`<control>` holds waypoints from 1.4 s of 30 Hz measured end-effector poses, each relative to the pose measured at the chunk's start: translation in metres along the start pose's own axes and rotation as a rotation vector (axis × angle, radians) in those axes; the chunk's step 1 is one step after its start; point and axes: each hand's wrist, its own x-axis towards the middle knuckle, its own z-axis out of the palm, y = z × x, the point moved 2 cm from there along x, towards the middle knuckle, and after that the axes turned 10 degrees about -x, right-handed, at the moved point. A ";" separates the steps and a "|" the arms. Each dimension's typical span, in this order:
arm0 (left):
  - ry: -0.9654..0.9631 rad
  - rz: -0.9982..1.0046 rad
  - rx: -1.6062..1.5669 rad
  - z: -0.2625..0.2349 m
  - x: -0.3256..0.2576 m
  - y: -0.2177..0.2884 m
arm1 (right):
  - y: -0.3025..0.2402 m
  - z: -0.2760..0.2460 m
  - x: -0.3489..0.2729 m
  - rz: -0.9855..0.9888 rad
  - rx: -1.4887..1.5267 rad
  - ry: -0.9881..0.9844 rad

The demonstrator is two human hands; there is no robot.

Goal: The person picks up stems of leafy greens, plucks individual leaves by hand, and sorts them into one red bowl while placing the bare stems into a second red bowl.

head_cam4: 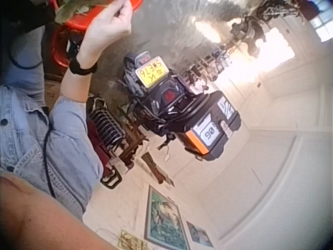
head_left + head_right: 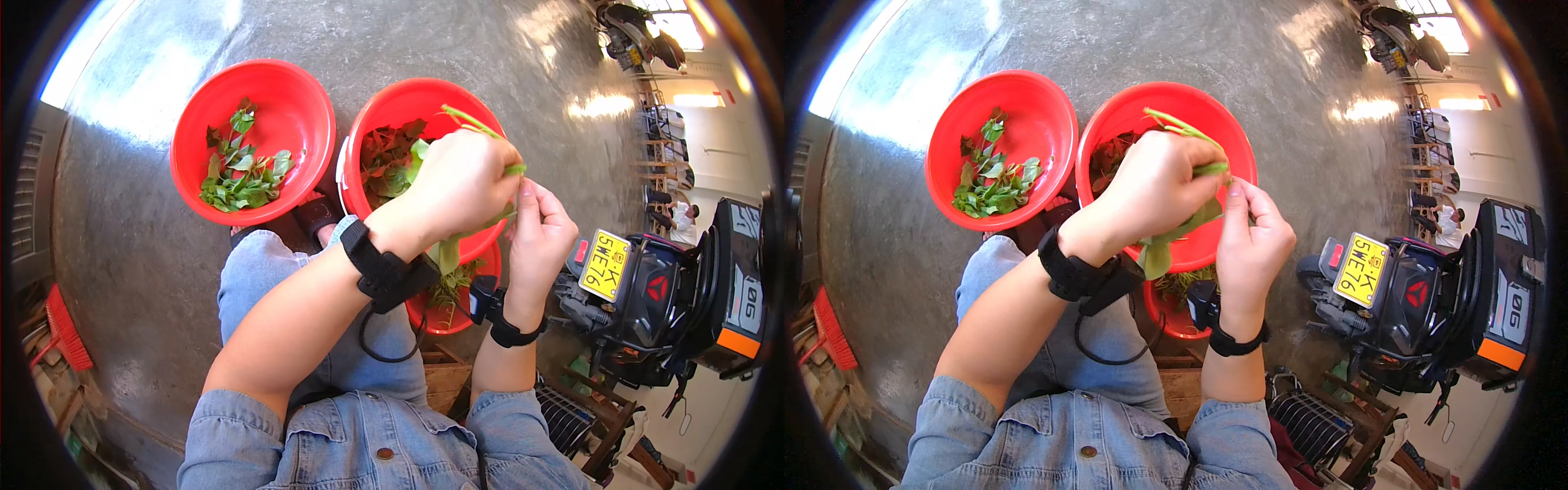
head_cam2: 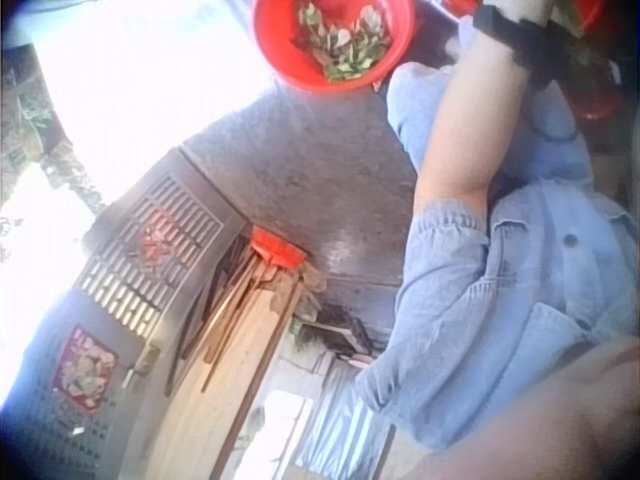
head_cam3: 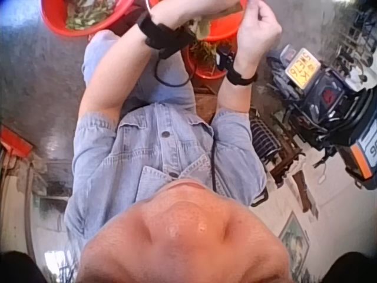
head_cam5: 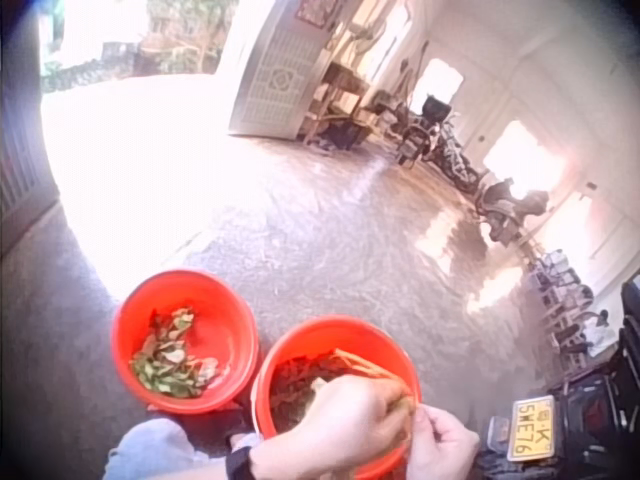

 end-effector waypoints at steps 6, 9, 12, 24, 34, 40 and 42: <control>0.264 -0.087 0.115 -0.033 0.007 -0.002 | 0.014 -0.002 0.000 0.020 0.016 0.014; 0.110 0.112 0.381 -0.037 0.007 -0.006 | 0.012 -0.006 0.001 0.089 0.172 0.000; -0.050 0.208 0.401 -0.020 0.002 -0.005 | 0.009 -0.010 0.001 0.115 0.265 -0.053; -0.172 -0.015 0.075 -0.008 0.004 -0.009 | 0.005 -0.010 0.007 0.059 0.297 0.079; 0.211 -0.353 -0.491 -0.009 0.006 -0.024 | 0.014 0.012 0.001 0.034 0.110 -0.052; 0.261 -0.236 -0.193 -0.010 0.004 -0.009 | 0.018 0.010 0.008 -0.011 0.066 -0.027; 0.253 -0.191 -0.184 -0.013 0.004 -0.009 | 0.020 0.011 0.010 -0.026 0.098 -0.011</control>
